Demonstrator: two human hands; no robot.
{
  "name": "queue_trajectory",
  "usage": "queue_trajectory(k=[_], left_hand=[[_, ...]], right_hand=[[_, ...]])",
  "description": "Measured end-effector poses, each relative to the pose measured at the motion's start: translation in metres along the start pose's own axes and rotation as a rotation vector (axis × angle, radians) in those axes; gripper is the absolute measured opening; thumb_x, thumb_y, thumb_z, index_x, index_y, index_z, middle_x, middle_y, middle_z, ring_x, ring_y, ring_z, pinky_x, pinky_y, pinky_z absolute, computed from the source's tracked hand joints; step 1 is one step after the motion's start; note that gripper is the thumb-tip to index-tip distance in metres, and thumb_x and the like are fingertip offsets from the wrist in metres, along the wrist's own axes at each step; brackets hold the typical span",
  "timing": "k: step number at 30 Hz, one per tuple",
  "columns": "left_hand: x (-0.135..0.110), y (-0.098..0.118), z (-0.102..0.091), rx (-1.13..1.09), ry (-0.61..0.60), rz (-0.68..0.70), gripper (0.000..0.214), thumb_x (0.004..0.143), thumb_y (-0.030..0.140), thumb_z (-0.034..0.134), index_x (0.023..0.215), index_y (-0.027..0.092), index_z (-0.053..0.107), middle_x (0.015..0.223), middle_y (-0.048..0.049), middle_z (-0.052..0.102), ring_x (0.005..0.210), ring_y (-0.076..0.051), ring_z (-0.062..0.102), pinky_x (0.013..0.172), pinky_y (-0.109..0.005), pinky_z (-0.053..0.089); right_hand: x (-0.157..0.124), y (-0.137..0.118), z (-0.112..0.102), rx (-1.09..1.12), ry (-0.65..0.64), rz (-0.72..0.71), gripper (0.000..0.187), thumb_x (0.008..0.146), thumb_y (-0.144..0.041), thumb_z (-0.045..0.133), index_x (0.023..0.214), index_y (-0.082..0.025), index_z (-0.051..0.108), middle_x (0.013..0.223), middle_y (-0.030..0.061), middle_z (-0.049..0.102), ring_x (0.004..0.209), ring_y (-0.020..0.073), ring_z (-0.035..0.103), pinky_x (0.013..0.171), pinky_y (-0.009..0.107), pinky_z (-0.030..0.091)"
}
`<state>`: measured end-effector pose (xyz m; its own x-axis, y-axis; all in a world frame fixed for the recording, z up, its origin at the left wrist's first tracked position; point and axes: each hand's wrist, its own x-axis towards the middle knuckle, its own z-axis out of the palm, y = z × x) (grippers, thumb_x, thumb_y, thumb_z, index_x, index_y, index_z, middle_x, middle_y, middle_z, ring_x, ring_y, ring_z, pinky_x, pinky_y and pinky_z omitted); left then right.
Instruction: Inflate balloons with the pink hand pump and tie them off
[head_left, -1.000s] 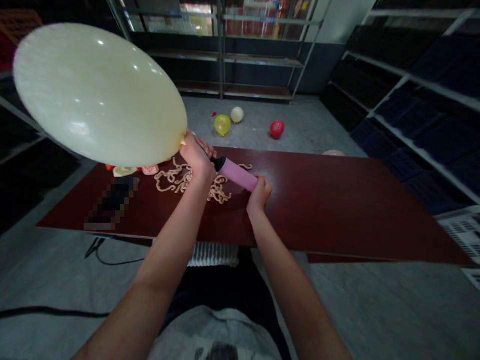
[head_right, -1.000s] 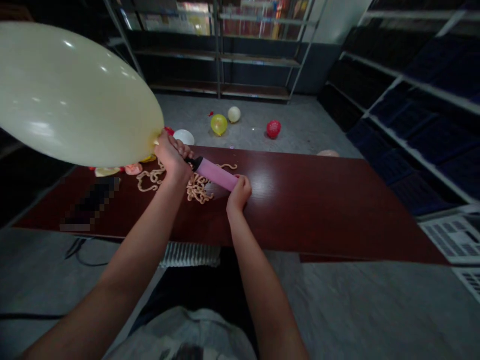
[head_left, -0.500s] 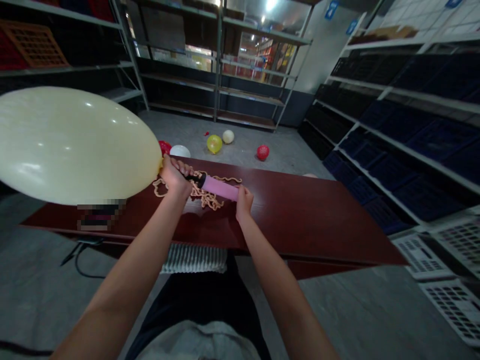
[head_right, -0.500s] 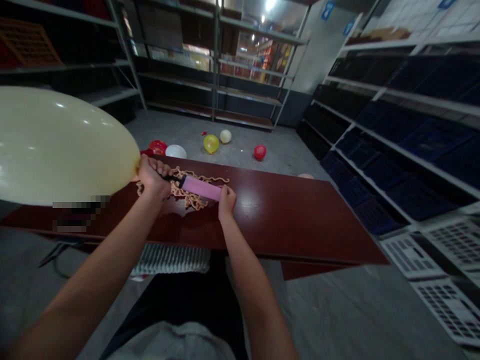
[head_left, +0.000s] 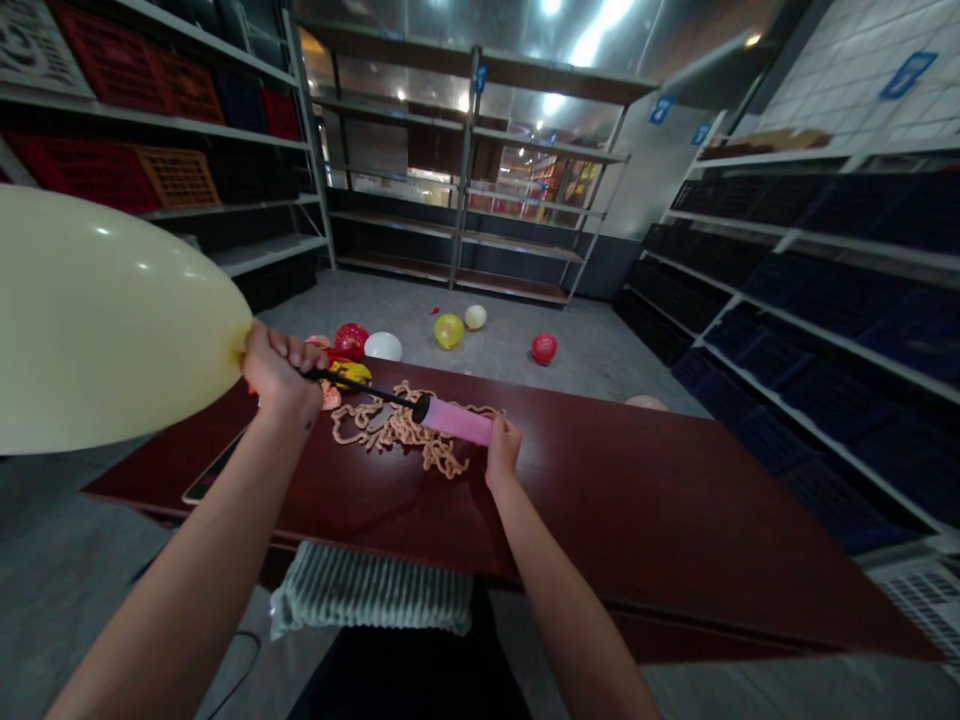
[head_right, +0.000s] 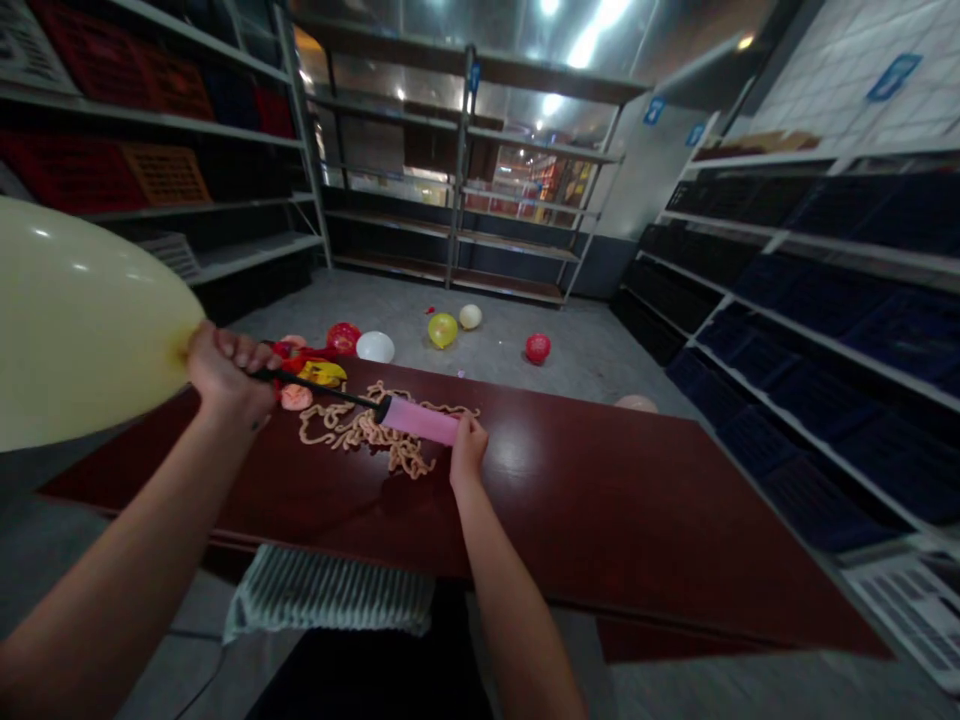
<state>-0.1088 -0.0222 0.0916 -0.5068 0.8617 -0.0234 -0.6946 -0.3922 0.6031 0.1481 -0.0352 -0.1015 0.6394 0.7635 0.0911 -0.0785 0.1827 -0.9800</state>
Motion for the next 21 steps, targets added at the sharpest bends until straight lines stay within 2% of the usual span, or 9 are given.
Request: queue_trajectory(k=[2,5,11,13,16,18,21], left_hand=[[0.002,-0.002,0.01,0.019,-0.014,0.045,0.055,0.106,0.027,0.035,0.053,0.018,0.023,0.04,0.0043,0.019,0.035,-0.009,0.017,0.037,-0.023,0.022],[0.001,-0.021,0.026,0.01,-0.058,0.083,0.057,0.107,0.03,0.04,0.053,0.018,0.026,0.039,0.0054,0.022,0.032,-0.008,0.02,0.036,-0.022,0.023],[-0.015,-0.096,0.045,0.012,-0.172,0.092,0.058,0.106,0.028,0.043,0.05,0.018,0.031,0.037,0.0046,0.026,0.028,-0.008,0.023,0.032,-0.022,0.022],[-0.024,-0.124,0.047,0.013,-0.268,0.072,0.058,0.104,0.035,0.048,0.05,0.019,0.035,0.037,0.0038,0.028,0.028,-0.009,0.025,0.031,-0.023,0.026],[-0.039,-0.154,0.049,0.026,-0.318,0.027,0.06,0.102,0.039,0.051,0.048,0.02,0.033,0.034,0.0028,0.028,0.025,-0.01,0.025,0.029,-0.024,0.024],[-0.048,-0.162,0.052,0.039,-0.299,0.008,0.061,0.102,0.034,0.049,0.046,0.021,0.032,0.032,0.0027,0.027,0.024,-0.011,0.025,0.028,-0.025,0.022],[-0.058,-0.158,0.052,0.046,-0.277,0.01,0.059,0.101,0.029,0.048,0.044,0.022,0.033,0.032,0.0034,0.027,0.024,-0.012,0.025,0.028,-0.026,0.021]], right_hand=[[-0.001,0.003,0.002,0.003,0.014,0.013,0.036,0.076,-0.046,0.054,0.072,-0.016,0.074,0.071,0.0043,0.071,0.073,0.0197,0.062,0.066,0.028,0.044],[0.001,0.007,-0.002,0.031,0.075,0.043,0.032,0.077,-0.043,0.051,0.073,-0.018,0.071,0.075,0.003,0.07,0.075,0.0192,0.061,0.068,0.028,0.045],[0.005,0.009,-0.007,0.127,0.16,0.073,0.026,0.077,-0.041,0.049,0.072,-0.02,0.064,0.077,0.0011,0.066,0.074,0.0181,0.06,0.062,0.026,0.045],[0.005,0.008,-0.007,0.158,0.173,0.077,0.025,0.077,-0.041,0.05,0.072,-0.02,0.064,0.077,0.0011,0.066,0.075,0.0181,0.06,0.061,0.026,0.045],[0.005,0.008,-0.006,0.196,0.202,0.089,0.024,0.075,-0.041,0.051,0.072,-0.021,0.063,0.078,0.0011,0.065,0.077,0.0182,0.06,0.061,0.026,0.046],[0.007,0.007,-0.006,0.212,0.218,0.101,0.023,0.073,-0.04,0.05,0.071,-0.021,0.062,0.078,0.0011,0.065,0.076,0.0182,0.061,0.06,0.026,0.046],[0.01,0.006,-0.005,0.224,0.218,0.108,0.023,0.071,-0.041,0.05,0.071,-0.021,0.061,0.076,0.0014,0.066,0.073,0.0185,0.061,0.061,0.028,0.047]])
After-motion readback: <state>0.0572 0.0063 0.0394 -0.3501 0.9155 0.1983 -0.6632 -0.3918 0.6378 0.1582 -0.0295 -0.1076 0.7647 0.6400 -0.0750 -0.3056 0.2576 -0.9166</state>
